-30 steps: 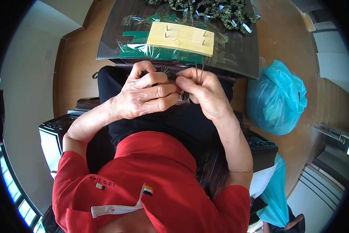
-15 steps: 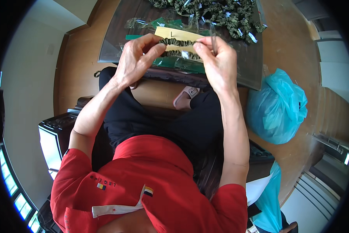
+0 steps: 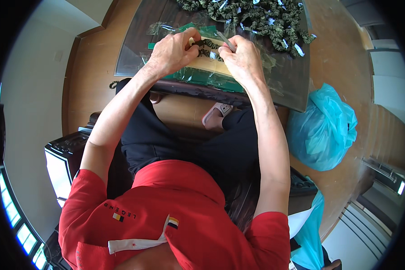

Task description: Assembling small components onto a green patterned strap at a workshop table.

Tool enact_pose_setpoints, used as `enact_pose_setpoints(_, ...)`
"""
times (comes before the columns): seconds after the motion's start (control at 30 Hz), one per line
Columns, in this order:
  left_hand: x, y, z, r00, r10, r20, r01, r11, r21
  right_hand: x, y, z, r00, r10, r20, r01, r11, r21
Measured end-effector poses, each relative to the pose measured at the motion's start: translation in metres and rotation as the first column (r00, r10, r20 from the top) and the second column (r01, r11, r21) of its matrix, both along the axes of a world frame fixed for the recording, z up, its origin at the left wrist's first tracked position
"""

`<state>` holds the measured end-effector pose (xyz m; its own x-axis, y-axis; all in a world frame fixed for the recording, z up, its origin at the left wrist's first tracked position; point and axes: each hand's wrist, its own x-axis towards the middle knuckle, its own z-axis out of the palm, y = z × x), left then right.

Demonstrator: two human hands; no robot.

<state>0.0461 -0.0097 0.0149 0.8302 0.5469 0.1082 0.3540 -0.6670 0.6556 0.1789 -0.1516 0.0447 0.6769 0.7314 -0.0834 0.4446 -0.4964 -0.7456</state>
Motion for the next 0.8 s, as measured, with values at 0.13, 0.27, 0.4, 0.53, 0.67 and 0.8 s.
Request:
enact_pose_setpoints(0.13,0.000,0.009,-0.003,0.998,-0.065,-0.027,0.064,0.997,-0.052,0.000,-0.007,0.001,1.000,0.026,-0.016,-0.025,0.998,0.057)
enact_pose_setpoints(0.27,0.008,0.031,0.000,0.987,-0.161,-0.029,0.139,0.919,-0.369,0.015,0.011,0.010,0.983,0.130,-0.131,-0.119,0.989,0.087)
enact_pose_setpoints(0.4,0.006,0.023,0.015,0.973,-0.206,-0.101,0.173,0.949,-0.262,0.013,0.002,0.009,0.972,0.158,-0.175,-0.146,0.986,0.080)
enact_pose_setpoints(0.53,0.002,0.003,0.016,0.965,-0.168,-0.204,0.162,0.986,-0.044,-0.003,-0.012,0.011,0.991,0.135,0.026,-0.134,0.990,-0.042)
enact_pose_setpoints(0.67,0.002,0.001,0.012,0.965,-0.101,-0.242,0.137,0.981,0.137,-0.012,-0.019,0.014,0.959,0.073,0.273,-0.036,0.990,-0.136)
enact_pose_setpoints(0.8,0.001,0.002,0.006,0.979,-0.118,-0.169,0.135,0.987,0.092,-0.008,-0.031,0.014,0.936,-0.088,0.342,0.131,0.986,-0.103)
